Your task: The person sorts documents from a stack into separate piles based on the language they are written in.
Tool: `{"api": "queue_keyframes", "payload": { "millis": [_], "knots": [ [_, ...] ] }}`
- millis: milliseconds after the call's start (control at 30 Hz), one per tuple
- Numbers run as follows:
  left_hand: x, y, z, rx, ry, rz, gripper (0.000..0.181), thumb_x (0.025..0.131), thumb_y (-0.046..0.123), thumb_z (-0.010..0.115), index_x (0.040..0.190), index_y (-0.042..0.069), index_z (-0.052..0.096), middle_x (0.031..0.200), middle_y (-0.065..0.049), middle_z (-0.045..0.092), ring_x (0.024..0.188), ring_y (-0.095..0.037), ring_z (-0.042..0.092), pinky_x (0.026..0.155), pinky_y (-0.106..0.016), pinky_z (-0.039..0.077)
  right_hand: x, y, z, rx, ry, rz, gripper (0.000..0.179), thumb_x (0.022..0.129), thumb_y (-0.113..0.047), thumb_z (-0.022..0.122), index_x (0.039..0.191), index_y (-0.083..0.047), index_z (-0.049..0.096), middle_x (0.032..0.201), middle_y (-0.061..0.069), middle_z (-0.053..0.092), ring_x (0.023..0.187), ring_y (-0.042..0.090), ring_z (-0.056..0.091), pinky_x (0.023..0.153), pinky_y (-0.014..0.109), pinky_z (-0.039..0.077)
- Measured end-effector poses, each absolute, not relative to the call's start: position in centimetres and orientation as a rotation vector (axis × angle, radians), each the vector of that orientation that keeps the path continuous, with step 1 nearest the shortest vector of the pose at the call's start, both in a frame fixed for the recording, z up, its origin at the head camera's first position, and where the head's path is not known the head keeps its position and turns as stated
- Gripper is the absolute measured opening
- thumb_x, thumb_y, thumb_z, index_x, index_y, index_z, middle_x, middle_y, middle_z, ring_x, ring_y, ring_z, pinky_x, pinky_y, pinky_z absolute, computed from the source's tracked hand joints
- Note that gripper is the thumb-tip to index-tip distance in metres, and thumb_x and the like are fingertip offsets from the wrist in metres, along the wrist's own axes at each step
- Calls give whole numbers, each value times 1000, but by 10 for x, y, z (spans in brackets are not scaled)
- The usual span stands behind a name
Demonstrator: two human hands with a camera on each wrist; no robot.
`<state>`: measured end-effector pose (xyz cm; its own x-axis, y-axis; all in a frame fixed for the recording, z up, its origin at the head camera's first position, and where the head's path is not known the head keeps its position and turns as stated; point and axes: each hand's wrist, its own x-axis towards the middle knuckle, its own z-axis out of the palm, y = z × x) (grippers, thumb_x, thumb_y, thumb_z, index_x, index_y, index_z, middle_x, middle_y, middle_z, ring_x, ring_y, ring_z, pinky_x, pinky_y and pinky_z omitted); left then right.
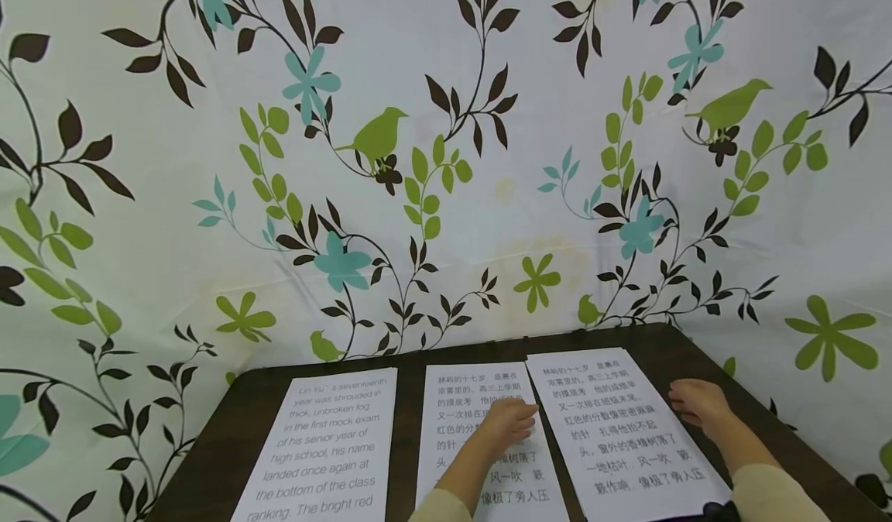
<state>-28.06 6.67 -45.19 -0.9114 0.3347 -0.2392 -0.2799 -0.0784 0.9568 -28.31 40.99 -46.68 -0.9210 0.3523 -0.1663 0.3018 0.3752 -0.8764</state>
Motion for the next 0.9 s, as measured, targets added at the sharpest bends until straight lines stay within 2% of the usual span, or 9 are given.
{"api": "queue_keyframes", "payload": {
  "millis": [133,167,200,300,567,700,900],
  "knots": [
    [-280,52,-451,66,1805,2035,57,79,16,58,120,-15,34,104,-19,54,100,-33,50,81,-39,43,-300,410,-485,-534,-2563,1657,66,86,-38,43,127,12,27,119,31,37,97,38,46,66,36,47],
    [-280,49,-451,64,1823,2022,57,79,16,58,120,-15,35,104,-19,54,100,-33,51,81,-38,43,-302,408,-486,-496,-2567,1685,68,86,-39,44,127,12,26,119,32,36,96,39,46,70,41,45],
    [-280,46,-451,59,1841,2012,56,79,16,58,120,-15,35,104,-18,54,99,-32,51,81,-37,44,-303,405,-485,-473,-2564,1703,67,87,-39,43,127,11,25,119,32,37,97,39,46,76,45,43],
    [-282,37,-449,41,1904,1978,55,80,19,58,119,-14,38,104,-18,54,99,-31,52,79,-36,45,-300,384,-471,-446,-2552,1778,61,88,-34,42,128,8,24,121,30,37,100,38,46,80,46,41],
    [-289,13,-443,50,2045,1944,58,80,23,59,120,-14,38,103,-18,55,96,-30,53,77,-36,46,-283,328,-433,-413,-2591,1849,61,87,-30,46,125,12,24,115,31,41,98,40,46,81,49,39],
    [-291,-1,-441,56,2099,1927,60,80,24,58,121,-14,36,105,-19,54,96,-30,53,78,-38,45,-282,315,-432,-405,-2591,1887,55,88,-27,46,122,12,28,110,30,46,94,38,49,77,46,42],
    [-291,-21,-441,28,2162,1927,62,80,27,58,121,-14,36,106,-20,53,98,-33,51,78,-38,45,-286,300,-439,-355,-2566,1965,54,87,-27,48,121,12,30,104,26,50,87,32,53,73,42,45]
  ]
}}
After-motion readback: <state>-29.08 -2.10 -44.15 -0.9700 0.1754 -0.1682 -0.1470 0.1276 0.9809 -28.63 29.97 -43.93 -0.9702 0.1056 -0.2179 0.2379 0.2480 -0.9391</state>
